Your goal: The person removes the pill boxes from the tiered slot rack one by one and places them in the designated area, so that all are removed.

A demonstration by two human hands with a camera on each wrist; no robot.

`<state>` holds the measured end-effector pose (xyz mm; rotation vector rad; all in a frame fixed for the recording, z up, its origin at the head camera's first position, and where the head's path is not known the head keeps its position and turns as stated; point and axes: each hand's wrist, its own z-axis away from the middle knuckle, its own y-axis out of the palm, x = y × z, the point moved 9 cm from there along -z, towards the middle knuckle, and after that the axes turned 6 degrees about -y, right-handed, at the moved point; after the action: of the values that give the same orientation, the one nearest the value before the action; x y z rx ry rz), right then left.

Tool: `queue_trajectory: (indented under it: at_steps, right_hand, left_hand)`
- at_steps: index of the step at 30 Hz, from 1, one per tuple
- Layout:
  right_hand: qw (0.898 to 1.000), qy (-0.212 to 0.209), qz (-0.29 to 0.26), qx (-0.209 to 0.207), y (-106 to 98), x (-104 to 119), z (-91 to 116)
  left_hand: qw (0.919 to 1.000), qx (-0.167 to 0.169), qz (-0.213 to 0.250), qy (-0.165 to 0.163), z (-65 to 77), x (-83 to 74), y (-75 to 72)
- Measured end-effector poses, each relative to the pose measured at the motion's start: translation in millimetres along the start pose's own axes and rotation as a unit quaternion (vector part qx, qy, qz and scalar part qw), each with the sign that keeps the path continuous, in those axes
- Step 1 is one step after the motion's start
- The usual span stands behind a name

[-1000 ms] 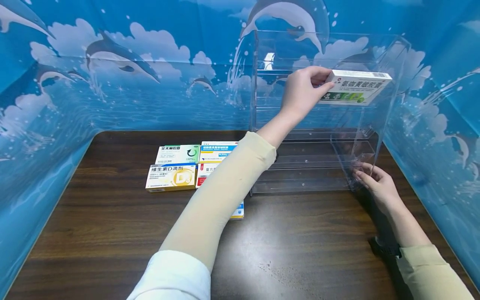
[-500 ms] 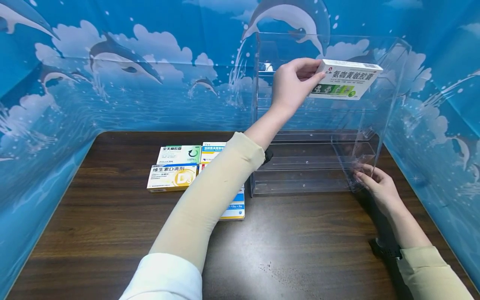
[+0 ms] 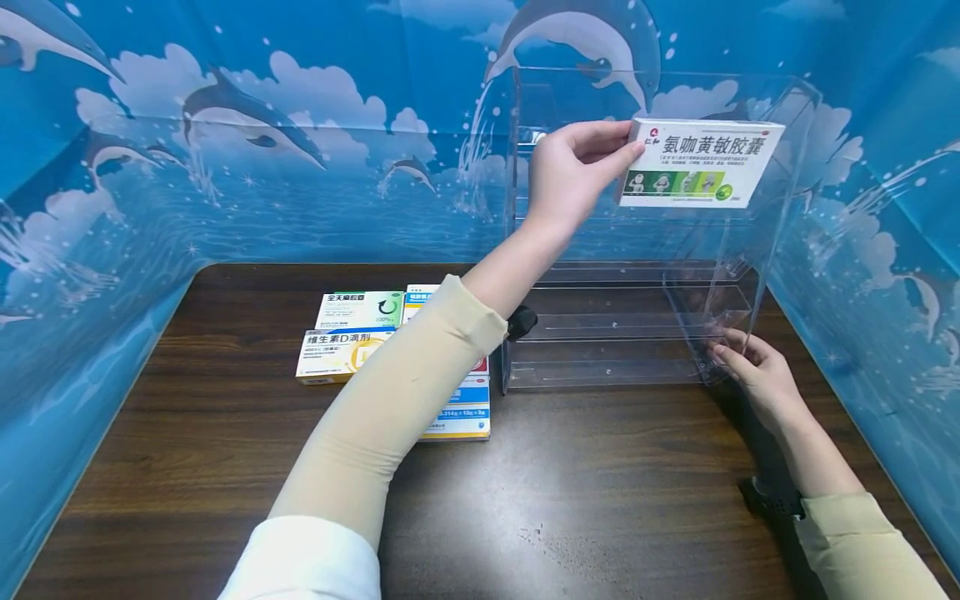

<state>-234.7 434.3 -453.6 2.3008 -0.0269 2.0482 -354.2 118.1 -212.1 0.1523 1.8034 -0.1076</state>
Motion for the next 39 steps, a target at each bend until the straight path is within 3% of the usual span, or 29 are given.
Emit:
queue_trajectory:
  at_steps: [8, 21, 30, 39]
  right_hand:
    - [1.000, 0.009, 0.018, -0.005, -1.4, -1.1, 0.6]
    - [0.999, 0.017, 0.031, -0.008, -2.4, -2.7, 0.0]
    - [0.998, 0.031, 0.058, -0.015, -4.4, -4.4, 0.0]
    - [0.999, 0.024, 0.034, -0.010, -2.6, -2.9, 0.6]
  left_hand:
    - [0.9974, 0.003, 0.039, -0.061, 13.9, 14.9, -11.5]
    - [0.9887, 0.032, 0.080, -0.122, 42.9, 36.6, -33.0]
    - [0.9757, 0.029, 0.096, -0.195, 62.0, 53.1, -60.7]
    - [0.9610, 0.020, 0.083, -0.263, 82.8, 68.2, -97.2]
